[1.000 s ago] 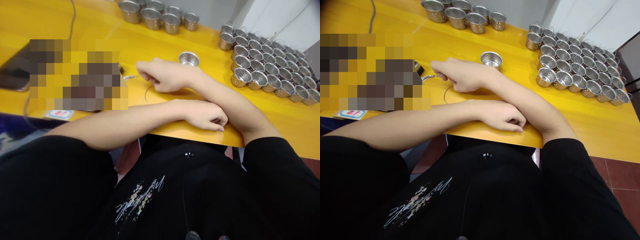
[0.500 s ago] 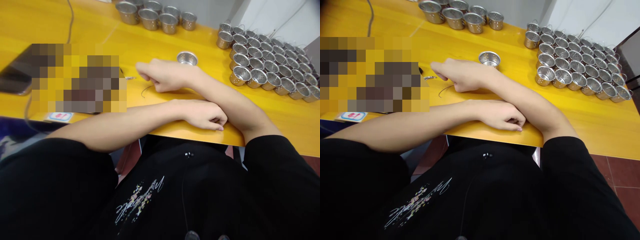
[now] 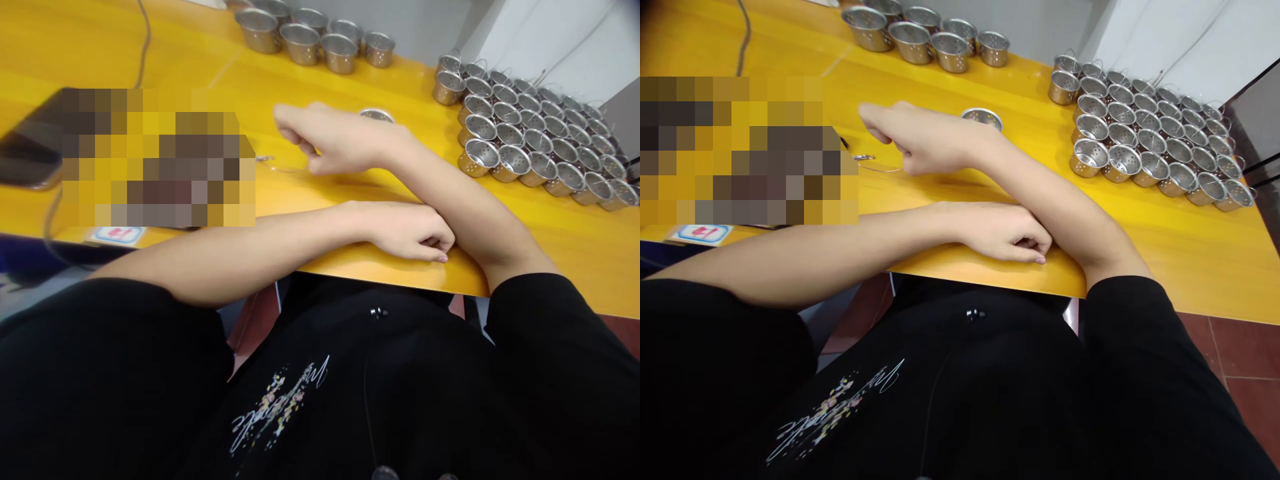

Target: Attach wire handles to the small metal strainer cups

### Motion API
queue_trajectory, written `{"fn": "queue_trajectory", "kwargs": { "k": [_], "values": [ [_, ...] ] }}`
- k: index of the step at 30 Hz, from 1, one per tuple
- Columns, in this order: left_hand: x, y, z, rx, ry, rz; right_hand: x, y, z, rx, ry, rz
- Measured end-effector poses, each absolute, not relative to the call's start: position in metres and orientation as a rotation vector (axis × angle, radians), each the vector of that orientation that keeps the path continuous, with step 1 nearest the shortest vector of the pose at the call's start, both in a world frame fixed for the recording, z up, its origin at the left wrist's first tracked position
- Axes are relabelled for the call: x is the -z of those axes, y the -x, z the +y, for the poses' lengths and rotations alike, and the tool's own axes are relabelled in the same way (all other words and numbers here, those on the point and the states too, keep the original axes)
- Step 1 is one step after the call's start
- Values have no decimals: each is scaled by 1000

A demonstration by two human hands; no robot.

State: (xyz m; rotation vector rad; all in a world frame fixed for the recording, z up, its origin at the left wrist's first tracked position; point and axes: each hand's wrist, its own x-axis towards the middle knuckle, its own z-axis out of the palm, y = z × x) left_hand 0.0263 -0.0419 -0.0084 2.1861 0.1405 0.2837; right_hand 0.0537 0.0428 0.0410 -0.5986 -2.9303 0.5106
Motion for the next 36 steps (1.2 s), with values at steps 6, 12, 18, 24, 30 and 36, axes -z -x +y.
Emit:
{"fn": "queue_trajectory", "kwargs": {
  "k": [6,12,18,24,30,36],
  "values": [
    [6,-27,-35,-418,-2118,125,-93,-88,48,-329,610,-2755],
    [14,-33,-23,-868,-1830,460,-118,-176,33,-561,777,-2430],
    [16,-40,-14,-1048,-1437,776,-75,-235,3,-827,1172,-1959],
    [14,-43,-17,-1024,-1296,780,-41,-246,-25,-1016,1072,-1782],
    [18,-44,-10,-1141,-1334,717,-25,-230,-36,-1015,1003,-1710],
    [24,-51,-6,-1113,-1241,832,19,-227,-20,-1072,1017,-1637]
  ]
}}
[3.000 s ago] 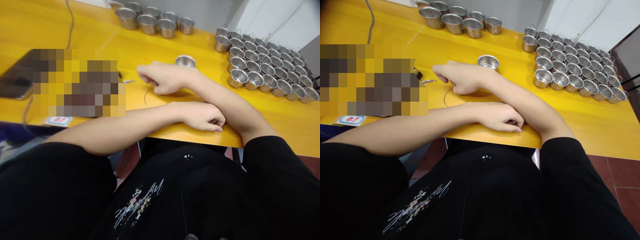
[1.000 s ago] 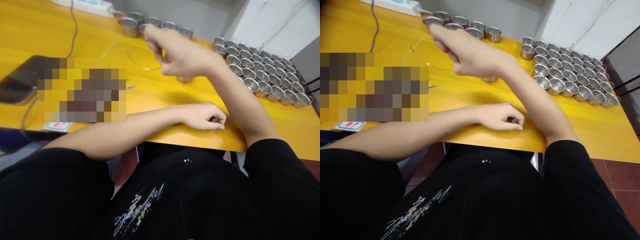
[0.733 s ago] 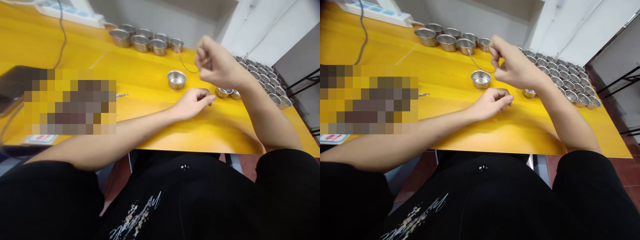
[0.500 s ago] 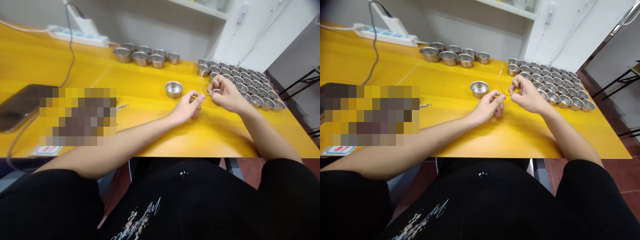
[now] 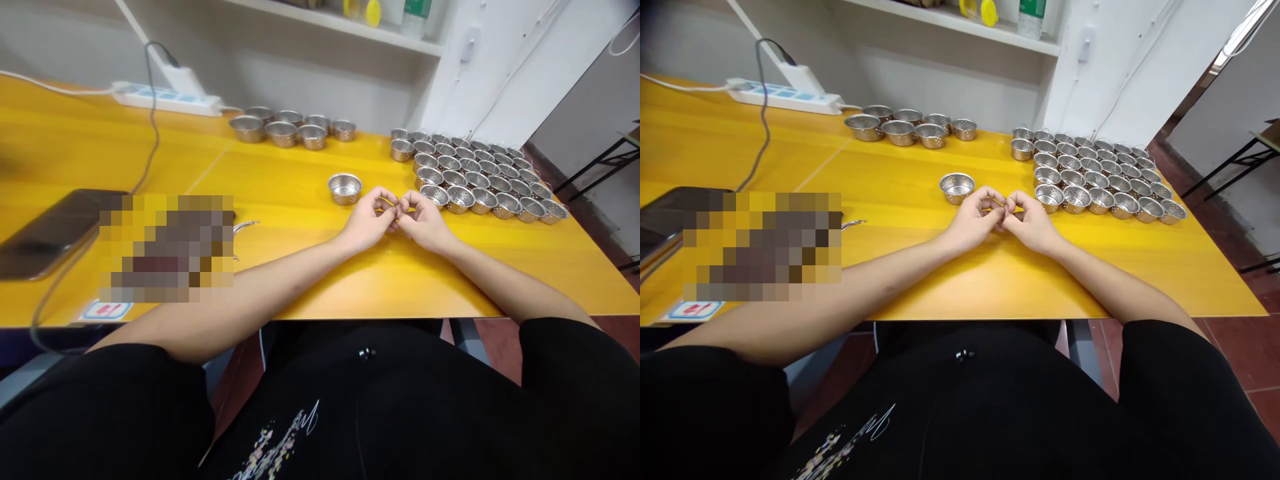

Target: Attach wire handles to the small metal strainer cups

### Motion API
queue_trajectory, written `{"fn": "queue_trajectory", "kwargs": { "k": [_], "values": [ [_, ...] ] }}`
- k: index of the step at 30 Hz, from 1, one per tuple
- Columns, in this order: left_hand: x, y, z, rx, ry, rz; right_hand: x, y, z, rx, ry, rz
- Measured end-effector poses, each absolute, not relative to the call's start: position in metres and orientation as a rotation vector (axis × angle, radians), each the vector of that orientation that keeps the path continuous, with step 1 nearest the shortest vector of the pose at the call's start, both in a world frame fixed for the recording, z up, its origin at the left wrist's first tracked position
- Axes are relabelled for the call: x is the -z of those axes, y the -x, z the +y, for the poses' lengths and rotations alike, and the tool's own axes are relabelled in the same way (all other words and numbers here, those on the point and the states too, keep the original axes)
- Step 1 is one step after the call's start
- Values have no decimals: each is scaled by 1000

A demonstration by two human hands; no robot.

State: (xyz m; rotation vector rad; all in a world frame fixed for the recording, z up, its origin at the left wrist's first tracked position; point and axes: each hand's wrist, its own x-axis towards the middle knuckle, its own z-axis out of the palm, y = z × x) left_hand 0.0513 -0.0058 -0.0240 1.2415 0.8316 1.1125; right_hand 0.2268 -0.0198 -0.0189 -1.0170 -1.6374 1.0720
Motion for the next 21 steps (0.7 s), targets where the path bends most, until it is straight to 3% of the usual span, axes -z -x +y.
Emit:
{"fn": "queue_trajectory", "kwargs": {
  "k": [6,12,21],
  "values": [
    [30,-43,-1,-1088,-1453,811,36,-232,-10,-1050,952,-1728],
    [29,-22,8,-1169,-2212,862,38,-241,-6,-779,931,-1837],
    [24,-15,1,-584,-2591,1170,50,-248,2,-82,1041,-2424]
  ]
}}
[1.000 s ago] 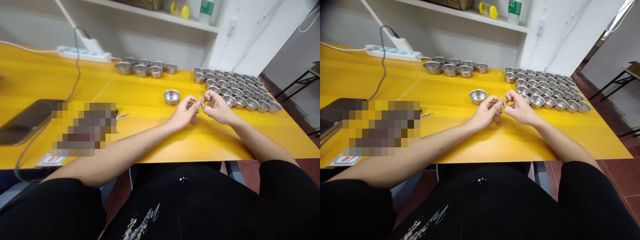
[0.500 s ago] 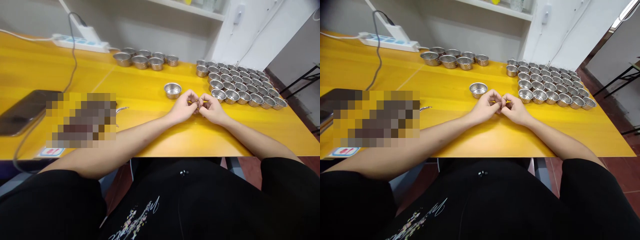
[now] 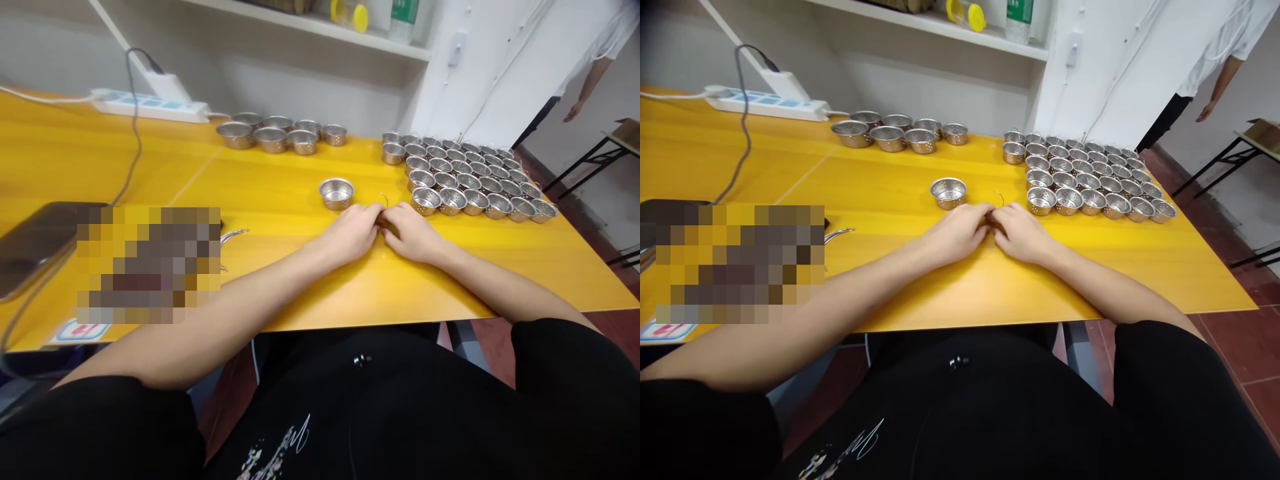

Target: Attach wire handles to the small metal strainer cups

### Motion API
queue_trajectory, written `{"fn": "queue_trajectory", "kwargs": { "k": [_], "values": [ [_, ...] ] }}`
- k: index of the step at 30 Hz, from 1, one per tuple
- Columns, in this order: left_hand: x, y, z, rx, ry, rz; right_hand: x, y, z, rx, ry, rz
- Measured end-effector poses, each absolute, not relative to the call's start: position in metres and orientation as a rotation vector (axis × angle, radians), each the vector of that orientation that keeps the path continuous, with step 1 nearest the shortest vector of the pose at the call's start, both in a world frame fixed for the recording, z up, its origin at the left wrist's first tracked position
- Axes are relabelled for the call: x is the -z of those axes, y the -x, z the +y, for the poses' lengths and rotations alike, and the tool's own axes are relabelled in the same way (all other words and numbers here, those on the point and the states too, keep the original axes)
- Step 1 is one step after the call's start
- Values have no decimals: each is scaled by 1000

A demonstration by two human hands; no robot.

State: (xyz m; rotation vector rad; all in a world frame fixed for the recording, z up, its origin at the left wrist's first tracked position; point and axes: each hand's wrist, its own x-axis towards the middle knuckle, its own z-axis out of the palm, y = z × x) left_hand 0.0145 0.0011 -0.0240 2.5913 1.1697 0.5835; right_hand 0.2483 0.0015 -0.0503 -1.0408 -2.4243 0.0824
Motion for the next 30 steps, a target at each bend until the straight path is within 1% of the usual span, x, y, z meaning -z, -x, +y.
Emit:
{"fn": "queue_trajectory", "kwargs": {
  "k": [4,9,12,16,18,20,23,26,28,30],
  "values": [
    [26,-12,5,-563,-2601,1168,48,-246,-4,-38,1111,-2509],
    [30,-11,13,-725,-2554,1088,50,-252,1,-151,1060,-2444],
    [25,-11,15,-970,-2505,1008,53,-256,8,-227,1030,-2302],
    [16,-5,24,-1386,-2401,905,57,-258,11,-192,1005,-2241],
    [16,1,34,-1502,-2366,959,58,-258,11,-166,1043,-2271],
    [22,7,46,-1546,-2329,1108,59,-256,9,-161,1129,-2320],
    [36,12,61,-1468,-2198,1404,59,-254,7,-216,1278,-2420],
    [45,10,64,-1191,-2089,1625,56,-253,6,-241,1264,-2467],
    [46,6,61,-1029,-2073,1676,53,-252,5,-220,1173,-2448],
    [48,3,57,-975,-2097,1647,51,-252,4,-207,1094,-2424]
  ]
}}
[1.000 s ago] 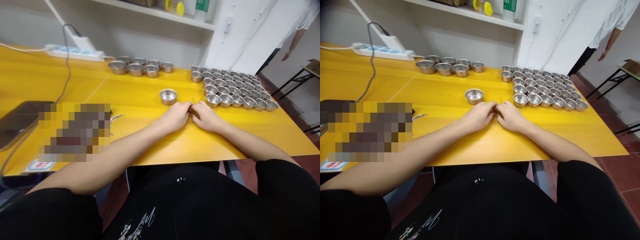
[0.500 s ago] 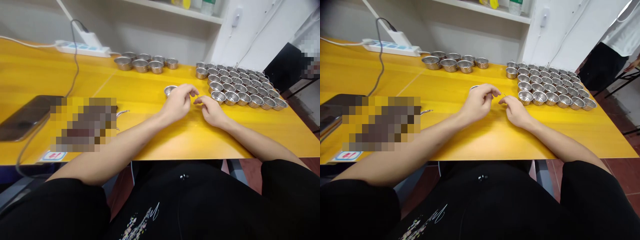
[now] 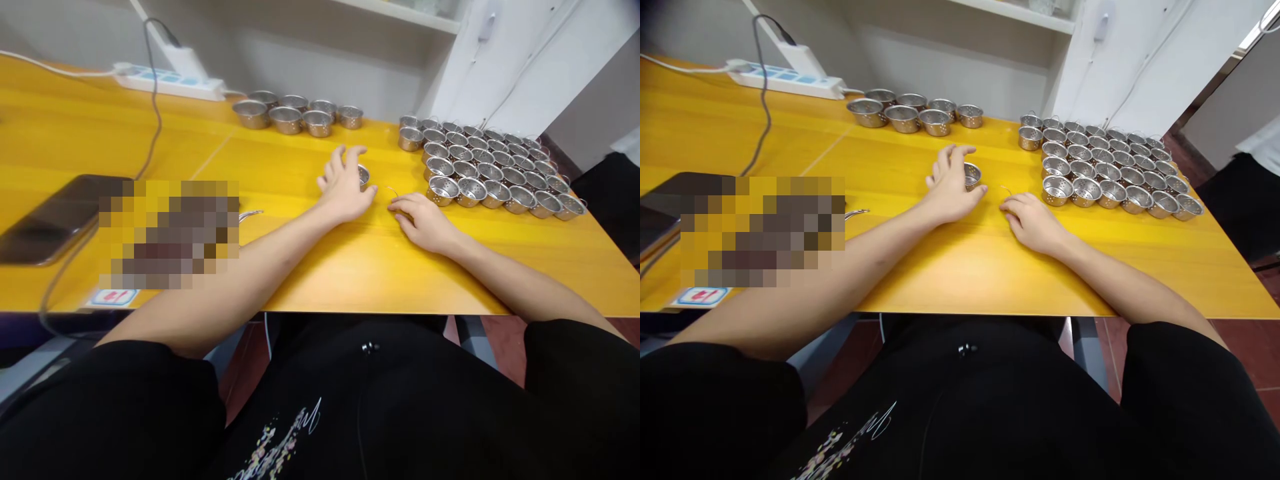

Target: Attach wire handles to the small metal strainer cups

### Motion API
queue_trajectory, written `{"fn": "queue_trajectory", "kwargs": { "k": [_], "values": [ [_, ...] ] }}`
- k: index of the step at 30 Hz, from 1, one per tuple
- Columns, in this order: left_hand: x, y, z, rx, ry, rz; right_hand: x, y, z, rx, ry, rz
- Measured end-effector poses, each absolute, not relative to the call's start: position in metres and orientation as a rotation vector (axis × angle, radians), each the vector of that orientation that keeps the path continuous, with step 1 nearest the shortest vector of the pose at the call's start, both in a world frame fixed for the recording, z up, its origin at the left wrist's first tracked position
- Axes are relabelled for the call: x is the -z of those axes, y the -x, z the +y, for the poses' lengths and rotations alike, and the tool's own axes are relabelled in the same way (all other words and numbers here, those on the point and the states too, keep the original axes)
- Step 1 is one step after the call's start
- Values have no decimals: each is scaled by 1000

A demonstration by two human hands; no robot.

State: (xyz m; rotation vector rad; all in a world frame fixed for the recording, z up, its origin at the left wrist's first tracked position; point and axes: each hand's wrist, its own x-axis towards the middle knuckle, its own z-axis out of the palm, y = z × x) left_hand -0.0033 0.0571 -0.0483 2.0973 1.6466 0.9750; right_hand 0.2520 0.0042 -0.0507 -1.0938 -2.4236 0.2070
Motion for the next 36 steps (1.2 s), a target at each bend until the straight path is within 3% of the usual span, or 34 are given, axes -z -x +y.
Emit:
{"fn": "queue_trajectory", "kwargs": {
  "k": [7,15,29,36],
  "values": [
    [56,-1,50,-1028,-2207,1527,47,-252,4,-174,1001,-2489],
    [23,-5,20,-1022,-2373,1393,42,-250,-3,-226,827,-2536],
    [5,-6,10,-1085,-2397,1115,28,-252,-4,-391,930,-2603],
    [5,-12,6,-1000,-2365,1039,23,-257,1,-373,1033,-2234]
  ]
}}
